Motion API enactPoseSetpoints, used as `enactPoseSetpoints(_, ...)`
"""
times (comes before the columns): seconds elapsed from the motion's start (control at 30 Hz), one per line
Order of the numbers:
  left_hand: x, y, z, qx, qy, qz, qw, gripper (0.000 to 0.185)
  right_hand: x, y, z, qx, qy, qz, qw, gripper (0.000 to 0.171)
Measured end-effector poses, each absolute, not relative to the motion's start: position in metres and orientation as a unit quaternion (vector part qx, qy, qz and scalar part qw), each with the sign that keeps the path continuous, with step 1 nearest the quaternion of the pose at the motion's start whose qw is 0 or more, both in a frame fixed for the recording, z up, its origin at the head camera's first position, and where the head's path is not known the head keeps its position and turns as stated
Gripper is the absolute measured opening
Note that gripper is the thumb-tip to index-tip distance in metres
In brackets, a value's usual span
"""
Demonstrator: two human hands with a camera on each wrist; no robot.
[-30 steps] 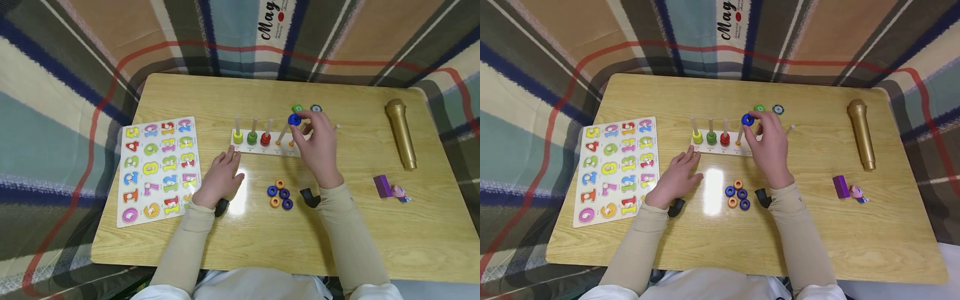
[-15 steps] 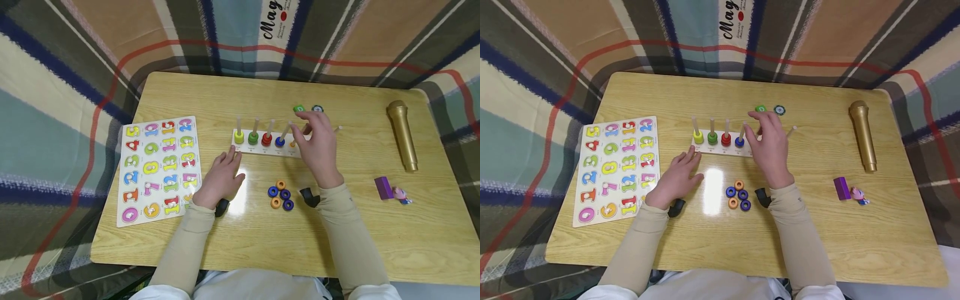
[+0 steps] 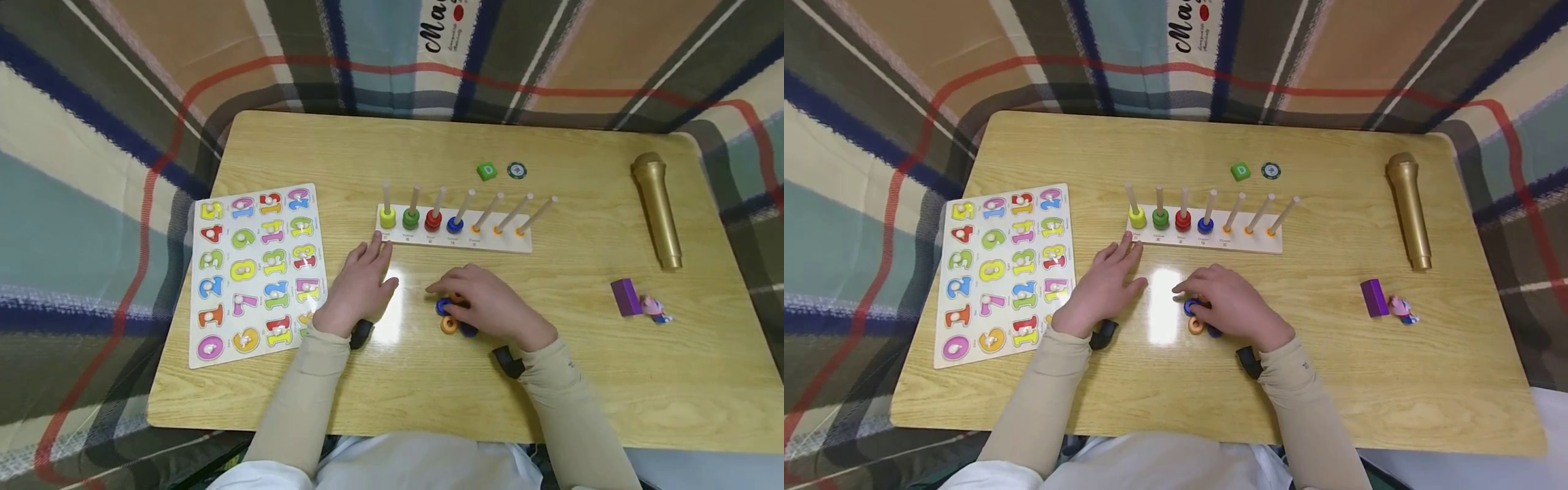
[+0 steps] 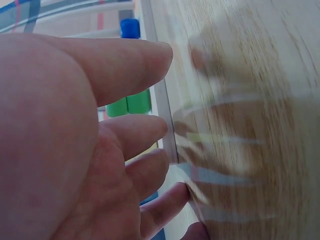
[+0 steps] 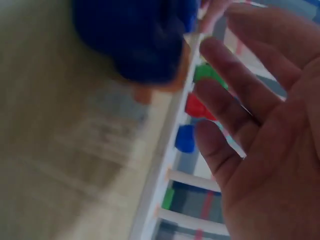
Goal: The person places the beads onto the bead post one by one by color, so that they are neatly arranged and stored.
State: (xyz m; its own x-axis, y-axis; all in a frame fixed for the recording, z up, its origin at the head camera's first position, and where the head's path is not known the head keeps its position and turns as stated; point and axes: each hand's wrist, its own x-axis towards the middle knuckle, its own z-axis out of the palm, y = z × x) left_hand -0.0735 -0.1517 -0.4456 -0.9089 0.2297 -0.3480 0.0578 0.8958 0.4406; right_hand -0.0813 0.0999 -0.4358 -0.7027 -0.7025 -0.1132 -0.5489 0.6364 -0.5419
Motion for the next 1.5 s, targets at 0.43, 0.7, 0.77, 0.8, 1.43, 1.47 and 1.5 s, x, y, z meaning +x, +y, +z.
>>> enactPoseSetpoints(0.43, -0.073, -0.154, -0.448, 0.076, 0.954, 0.218, 0.192, 0.067, -0.074, 0.094, -0.440, -0.368, 0.900, -0.180, 0.150, 0.025)
enactPoseSetpoints(0.7, -0.072, -0.155, -0.447, 0.071, 0.952, 0.218, 0.201, 0.069, -0.078, 0.097, -0.441, -0.310, 0.925, -0.210, 0.057, 0.029)
enactPoseSetpoints(0.77, -0.072, -0.154, -0.447, 0.072, 0.952, 0.220, 0.200, 0.069, -0.085, 0.100, -0.433, -0.283, 0.929, -0.239, -0.001, 0.032)
enactPoseSetpoints(0.8, -0.072, -0.154, -0.447, 0.072, 0.952, 0.220, 0.199, 0.069, -0.090, 0.102, -0.428, -0.268, 0.929, -0.255, -0.033, 0.032)
enactPoseSetpoints(1.43, -0.074, -0.153, -0.446, 0.078, 0.951, 0.214, 0.210, 0.070, -0.141, 0.095, -0.390, -0.124, 0.922, -0.309, -0.199, 0.028)
enactPoseSetpoints(1.47, -0.074, -0.153, -0.446, 0.077, 0.951, 0.215, 0.209, 0.070, -0.140, 0.095, -0.388, -0.123, 0.922, -0.309, -0.200, 0.027)
enactPoseSetpoints(1.5, -0.074, -0.153, -0.445, 0.076, 0.951, 0.216, 0.209, 0.070, -0.139, 0.097, -0.387, -0.124, 0.921, -0.310, -0.202, 0.025)
